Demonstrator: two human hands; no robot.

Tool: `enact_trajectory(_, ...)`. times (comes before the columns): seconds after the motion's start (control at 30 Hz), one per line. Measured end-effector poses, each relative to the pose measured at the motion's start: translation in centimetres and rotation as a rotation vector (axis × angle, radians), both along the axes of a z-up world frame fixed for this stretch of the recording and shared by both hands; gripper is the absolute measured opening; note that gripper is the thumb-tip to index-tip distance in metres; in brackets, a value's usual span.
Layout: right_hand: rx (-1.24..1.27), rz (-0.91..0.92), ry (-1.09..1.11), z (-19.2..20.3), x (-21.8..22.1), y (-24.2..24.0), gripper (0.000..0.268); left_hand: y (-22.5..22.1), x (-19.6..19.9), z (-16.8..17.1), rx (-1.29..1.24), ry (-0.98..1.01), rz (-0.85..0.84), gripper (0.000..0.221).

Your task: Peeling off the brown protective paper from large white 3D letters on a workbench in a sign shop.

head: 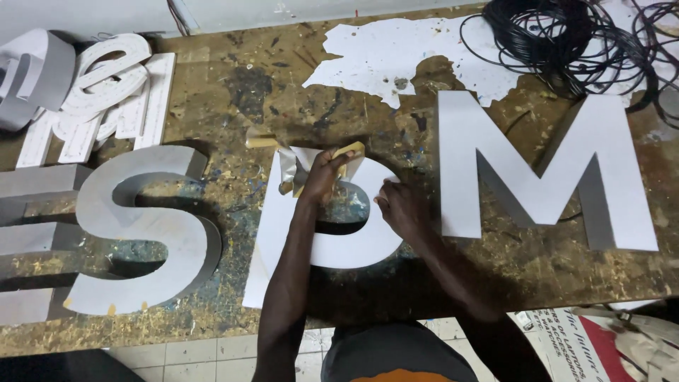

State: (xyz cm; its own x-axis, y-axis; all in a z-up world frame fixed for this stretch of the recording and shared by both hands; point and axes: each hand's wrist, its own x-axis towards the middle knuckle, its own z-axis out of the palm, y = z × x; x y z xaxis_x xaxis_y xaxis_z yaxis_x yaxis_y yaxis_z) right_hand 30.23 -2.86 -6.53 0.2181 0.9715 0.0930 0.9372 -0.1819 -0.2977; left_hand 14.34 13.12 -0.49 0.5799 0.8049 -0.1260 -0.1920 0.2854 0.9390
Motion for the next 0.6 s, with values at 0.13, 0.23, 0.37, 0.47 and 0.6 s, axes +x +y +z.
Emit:
enact_trajectory(0.13,0.142,0.098,-0.249,3.8,-1.3,2.5,0.049,1.1,0.0,-2.4,-0.051,-0.053,0.019,0.02)
enact_trajectory(0.23,0.177,0.217,-0.265,2.0,-2.4,4.9,0.06,1.7,-0.3,-3.2,-0.094,-0.092,0.065,0.013)
enact_trajectory(0.37,0.047,0.2,-0.124,3.2,-3.1,5.5,0.054,1.6,-1.8,-1.8,-0.102,-0.182,0.165,0.008)
enact_trajectory(0.47,0.003,0.181,-0.076,2.8,-2.8,5.5,0.049,3.7,-3.5,-3.3,-0.143,-0.266,0.263,0.01)
enact_trajectory(0.6,-0.007,0.17,-0.099,2.7,-2.8,5.8,0.046,4.8,-6.4,-1.4,-0.17,-0.385,0.435,0.013)
